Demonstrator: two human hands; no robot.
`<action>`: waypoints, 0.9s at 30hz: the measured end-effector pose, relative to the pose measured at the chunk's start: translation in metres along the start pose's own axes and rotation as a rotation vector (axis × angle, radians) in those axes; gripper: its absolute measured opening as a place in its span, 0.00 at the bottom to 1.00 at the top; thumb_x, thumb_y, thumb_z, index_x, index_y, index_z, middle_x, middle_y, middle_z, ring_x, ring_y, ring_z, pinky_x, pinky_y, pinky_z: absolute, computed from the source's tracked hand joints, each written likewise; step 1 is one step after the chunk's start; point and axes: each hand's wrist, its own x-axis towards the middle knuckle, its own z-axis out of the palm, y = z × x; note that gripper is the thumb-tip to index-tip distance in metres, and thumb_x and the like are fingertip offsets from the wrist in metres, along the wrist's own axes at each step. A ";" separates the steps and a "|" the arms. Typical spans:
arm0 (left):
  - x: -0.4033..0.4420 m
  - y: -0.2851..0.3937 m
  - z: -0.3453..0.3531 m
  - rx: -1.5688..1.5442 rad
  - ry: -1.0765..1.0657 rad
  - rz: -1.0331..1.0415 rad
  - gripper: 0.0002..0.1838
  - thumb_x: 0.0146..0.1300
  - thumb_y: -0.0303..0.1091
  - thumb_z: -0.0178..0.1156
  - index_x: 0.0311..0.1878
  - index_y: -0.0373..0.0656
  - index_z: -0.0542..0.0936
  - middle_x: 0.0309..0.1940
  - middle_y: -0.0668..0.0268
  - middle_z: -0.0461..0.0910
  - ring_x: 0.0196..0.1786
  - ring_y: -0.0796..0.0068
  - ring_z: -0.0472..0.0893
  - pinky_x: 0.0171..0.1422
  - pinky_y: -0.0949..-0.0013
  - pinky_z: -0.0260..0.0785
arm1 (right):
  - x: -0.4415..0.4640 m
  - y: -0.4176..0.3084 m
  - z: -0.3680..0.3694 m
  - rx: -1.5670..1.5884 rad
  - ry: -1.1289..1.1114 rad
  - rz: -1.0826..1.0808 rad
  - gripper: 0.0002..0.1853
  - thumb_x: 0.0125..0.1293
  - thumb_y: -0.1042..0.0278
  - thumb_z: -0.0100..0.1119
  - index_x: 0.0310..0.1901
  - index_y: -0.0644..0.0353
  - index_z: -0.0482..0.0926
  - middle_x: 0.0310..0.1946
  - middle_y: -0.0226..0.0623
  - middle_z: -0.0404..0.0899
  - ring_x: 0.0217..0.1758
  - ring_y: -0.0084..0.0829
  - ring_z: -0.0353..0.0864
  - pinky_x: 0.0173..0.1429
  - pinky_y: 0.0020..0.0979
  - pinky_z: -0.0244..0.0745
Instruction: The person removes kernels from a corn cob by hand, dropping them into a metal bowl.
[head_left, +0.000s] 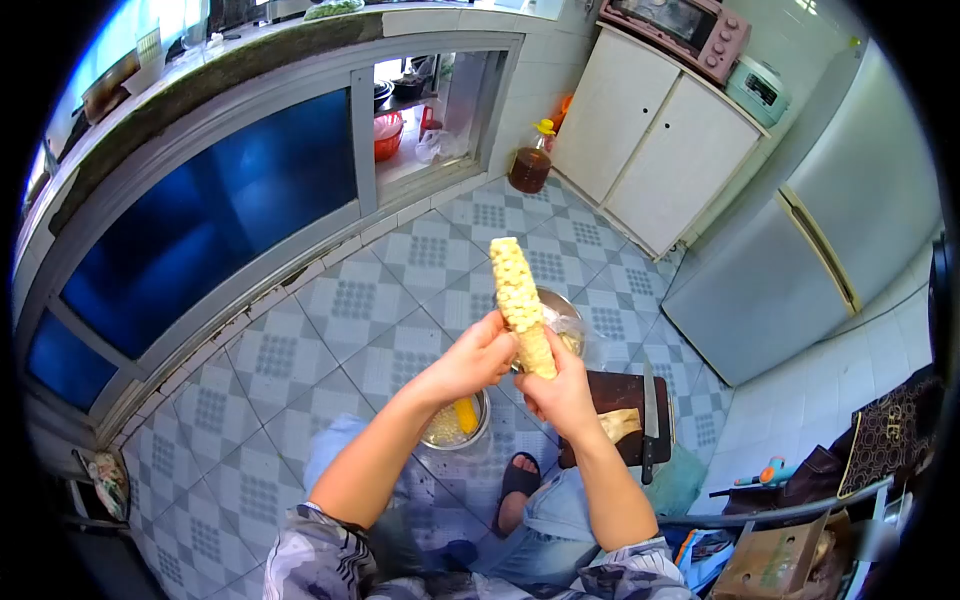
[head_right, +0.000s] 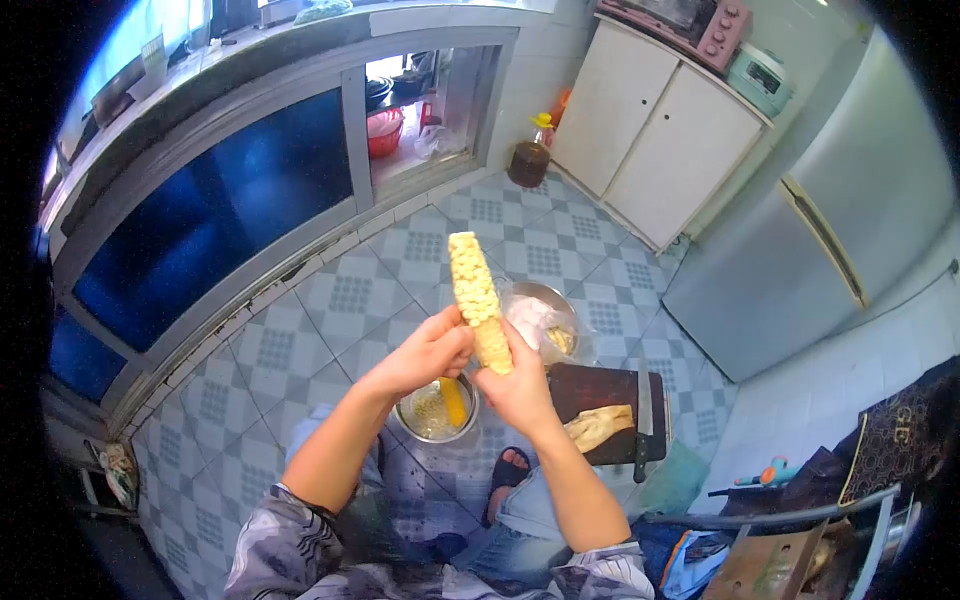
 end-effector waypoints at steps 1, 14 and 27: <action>0.001 0.000 -0.003 -0.007 0.004 0.000 0.13 0.65 0.30 0.44 0.52 0.40 0.67 0.24 0.76 0.64 0.22 0.89 0.58 0.24 0.81 0.51 | -0.001 -0.002 0.000 -0.005 -0.004 0.004 0.36 0.48 0.80 0.55 0.64 0.63 0.62 0.30 0.32 0.76 0.22 0.17 0.72 0.23 0.20 0.67; 0.004 -0.008 -0.004 -0.054 -0.007 -0.035 0.12 0.65 0.31 0.42 0.51 0.43 0.66 0.25 0.75 0.62 0.22 0.88 0.57 0.25 0.81 0.53 | -0.004 0.006 0.006 -0.357 0.178 -0.276 0.35 0.48 0.76 0.55 0.63 0.66 0.62 0.42 0.47 0.79 0.45 0.33 0.81 0.48 0.29 0.73; 0.005 0.001 -0.006 -0.276 -0.055 -0.146 0.13 0.62 0.29 0.43 0.50 0.43 0.67 0.25 0.74 0.64 0.20 0.88 0.57 0.23 0.80 0.51 | -0.003 0.014 0.002 -0.345 0.194 -0.255 0.35 0.48 0.75 0.54 0.63 0.64 0.62 0.41 0.48 0.79 0.45 0.32 0.81 0.48 0.30 0.73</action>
